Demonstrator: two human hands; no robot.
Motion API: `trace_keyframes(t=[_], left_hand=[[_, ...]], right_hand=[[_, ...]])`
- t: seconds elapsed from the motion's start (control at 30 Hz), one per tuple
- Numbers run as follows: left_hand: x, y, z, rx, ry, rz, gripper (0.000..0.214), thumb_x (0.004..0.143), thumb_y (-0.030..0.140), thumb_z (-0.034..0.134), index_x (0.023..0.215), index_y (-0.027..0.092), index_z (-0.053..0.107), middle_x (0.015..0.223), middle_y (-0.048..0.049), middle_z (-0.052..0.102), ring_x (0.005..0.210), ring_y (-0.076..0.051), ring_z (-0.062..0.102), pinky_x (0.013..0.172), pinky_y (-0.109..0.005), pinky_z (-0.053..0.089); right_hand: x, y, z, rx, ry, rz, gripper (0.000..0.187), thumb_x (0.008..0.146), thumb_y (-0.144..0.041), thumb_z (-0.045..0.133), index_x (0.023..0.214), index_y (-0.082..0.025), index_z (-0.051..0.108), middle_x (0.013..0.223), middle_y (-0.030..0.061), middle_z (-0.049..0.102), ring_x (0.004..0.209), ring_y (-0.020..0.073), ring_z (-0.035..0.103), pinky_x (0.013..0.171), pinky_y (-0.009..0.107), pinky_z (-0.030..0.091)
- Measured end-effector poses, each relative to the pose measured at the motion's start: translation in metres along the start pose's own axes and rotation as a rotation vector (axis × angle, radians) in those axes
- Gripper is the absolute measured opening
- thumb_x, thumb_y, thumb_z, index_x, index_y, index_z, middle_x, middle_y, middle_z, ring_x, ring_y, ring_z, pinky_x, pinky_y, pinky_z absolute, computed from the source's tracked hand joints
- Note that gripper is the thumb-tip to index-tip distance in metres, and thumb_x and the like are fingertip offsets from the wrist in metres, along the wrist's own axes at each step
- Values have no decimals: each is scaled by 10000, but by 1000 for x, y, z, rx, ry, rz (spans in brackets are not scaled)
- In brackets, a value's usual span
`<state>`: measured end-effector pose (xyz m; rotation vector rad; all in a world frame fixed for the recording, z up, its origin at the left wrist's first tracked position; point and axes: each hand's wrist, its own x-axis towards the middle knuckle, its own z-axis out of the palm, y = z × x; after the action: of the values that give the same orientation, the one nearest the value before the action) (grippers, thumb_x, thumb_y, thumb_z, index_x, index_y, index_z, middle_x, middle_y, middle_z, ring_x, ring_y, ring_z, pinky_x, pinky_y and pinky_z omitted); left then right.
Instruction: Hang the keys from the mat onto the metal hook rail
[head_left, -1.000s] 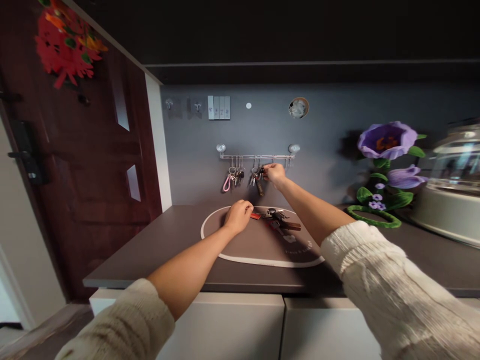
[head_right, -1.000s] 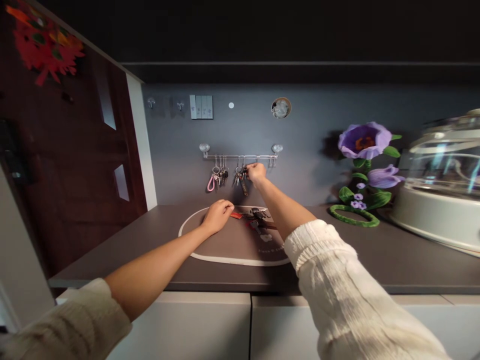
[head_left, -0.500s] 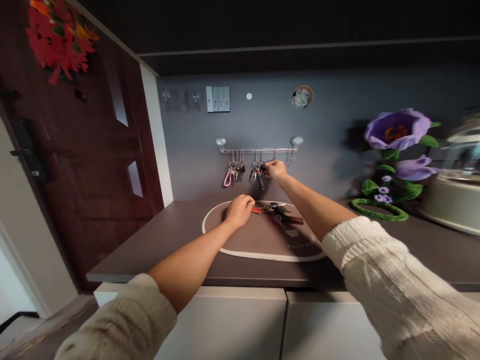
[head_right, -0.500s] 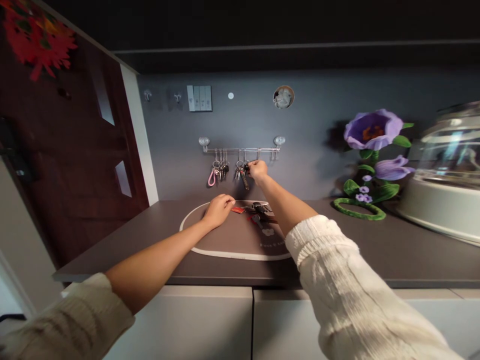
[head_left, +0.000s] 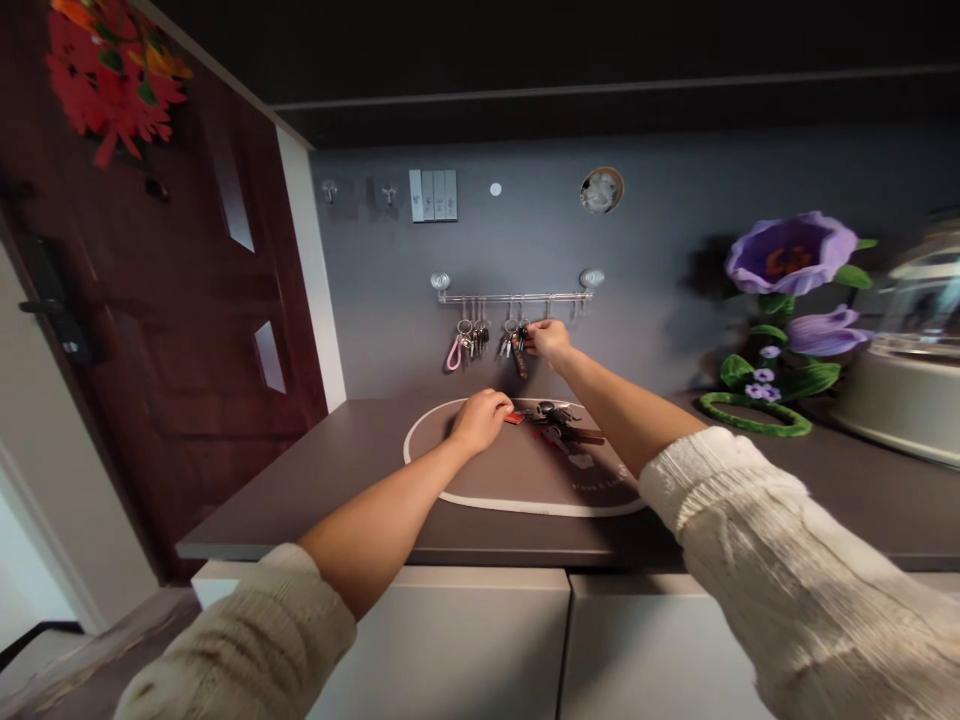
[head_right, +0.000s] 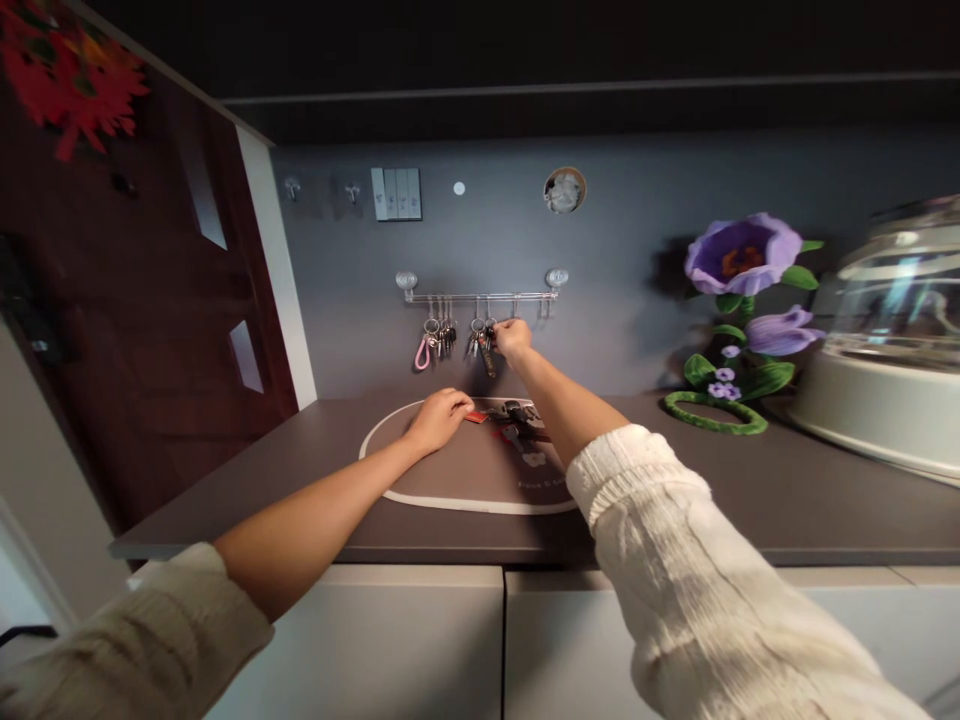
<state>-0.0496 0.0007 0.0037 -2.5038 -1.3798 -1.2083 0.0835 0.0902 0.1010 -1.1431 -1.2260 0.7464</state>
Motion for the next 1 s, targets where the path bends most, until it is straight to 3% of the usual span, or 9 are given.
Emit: trace_keyframes(t=[0.23,0.43,0.63,0.83,1.0], left_hand=[[-1,0,1,48,-50,45,203,820,198,442,810,178,644,835,-46,617,809,-150,543,754,-255,408],[-3,2,2,120,-67,85,226,839,218,415,843,186,639,861,-53,609,843,-162,540,783,-273,404],[-6,14,-4,134,-65,79,220,833,204,421,865,189,639,877,-57,601,851,-161,536,792,-273,408],[2,36,2,97,-102,138,206,815,201,461,929,194,633,934,-59,603,892,-168,534,820,-281,404],[10,51,11,167,-195,197,171,796,200,501,901,208,636,918,-57,593,918,-183,518,817,-285,391]], right_hand=[[-9,0,-10,-17,-34,-8,125,778,-108,455,673,-130,520,578,2,548,487,62,512,506,178,445],[-34,1,-26,-39,-65,-39,175,781,-101,425,624,-143,487,552,-24,499,474,54,477,498,175,417],[-63,21,-50,-79,-115,-102,94,784,-151,451,727,-143,525,643,-2,559,534,64,515,540,185,425],[-85,51,-81,-385,-50,-257,102,767,-187,484,799,-149,573,746,33,631,682,103,574,706,243,443],[-104,55,-98,-579,-19,-310,152,792,-201,468,873,-155,589,784,50,649,731,123,579,775,267,422]])
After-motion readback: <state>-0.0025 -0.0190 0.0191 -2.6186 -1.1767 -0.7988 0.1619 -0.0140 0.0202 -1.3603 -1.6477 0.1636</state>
